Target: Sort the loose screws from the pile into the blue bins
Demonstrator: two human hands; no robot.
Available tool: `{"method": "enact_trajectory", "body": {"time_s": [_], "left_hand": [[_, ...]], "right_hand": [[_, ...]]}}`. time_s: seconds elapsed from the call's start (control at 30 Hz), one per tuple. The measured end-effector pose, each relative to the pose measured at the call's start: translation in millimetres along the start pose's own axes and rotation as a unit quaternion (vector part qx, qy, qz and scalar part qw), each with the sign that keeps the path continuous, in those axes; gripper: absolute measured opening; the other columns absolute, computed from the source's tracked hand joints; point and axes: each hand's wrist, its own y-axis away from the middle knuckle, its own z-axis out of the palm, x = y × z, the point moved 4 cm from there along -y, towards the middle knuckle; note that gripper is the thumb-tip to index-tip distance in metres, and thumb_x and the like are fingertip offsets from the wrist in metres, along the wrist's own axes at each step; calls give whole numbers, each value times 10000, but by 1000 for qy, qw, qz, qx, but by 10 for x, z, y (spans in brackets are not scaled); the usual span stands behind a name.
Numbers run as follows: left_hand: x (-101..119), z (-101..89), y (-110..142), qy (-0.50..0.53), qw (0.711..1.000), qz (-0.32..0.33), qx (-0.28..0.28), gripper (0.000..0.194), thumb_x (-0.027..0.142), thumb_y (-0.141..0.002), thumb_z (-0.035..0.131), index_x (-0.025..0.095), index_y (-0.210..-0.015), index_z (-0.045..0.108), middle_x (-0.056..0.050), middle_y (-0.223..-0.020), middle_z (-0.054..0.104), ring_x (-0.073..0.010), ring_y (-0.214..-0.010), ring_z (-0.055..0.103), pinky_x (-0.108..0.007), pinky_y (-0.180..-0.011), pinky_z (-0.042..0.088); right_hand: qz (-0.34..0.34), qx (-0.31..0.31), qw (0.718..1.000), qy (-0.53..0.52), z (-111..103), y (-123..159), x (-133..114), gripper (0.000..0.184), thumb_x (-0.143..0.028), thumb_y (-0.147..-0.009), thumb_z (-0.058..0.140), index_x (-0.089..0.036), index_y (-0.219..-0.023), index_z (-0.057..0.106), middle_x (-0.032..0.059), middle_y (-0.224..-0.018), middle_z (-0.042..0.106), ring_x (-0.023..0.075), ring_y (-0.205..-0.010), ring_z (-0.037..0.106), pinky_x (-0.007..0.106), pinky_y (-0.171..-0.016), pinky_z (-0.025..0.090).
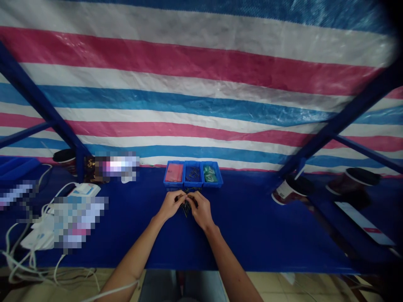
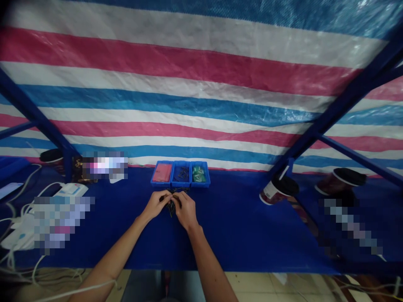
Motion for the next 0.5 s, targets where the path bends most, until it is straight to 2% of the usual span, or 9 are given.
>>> {"method": "enact_trajectory", "body": {"time_s": [0.3,0.5], "left_hand": [[-4,-5,-8,-16,1000,7,9,352,371,-953,516,143,-724,656,-4,-633,626,-132,-586,532,-225,-613,377],[-44,2,-2,-19,1000,-10,4,448,425,-981,456,147,-665,610,13,-550,564,-122,-534,505,-222,-588,363]], "right_hand": [[-3,5,999,-37,3,-19,14,194,-233,-981,505,-222,-982,698,59,-923,678,192,-852,648,286,-793,489],[1,2,999,-35,7,-20,26,202,-249,-980,516,-211,-881,687,43,-834,651,180,-771,623,277,-728,470]]}}
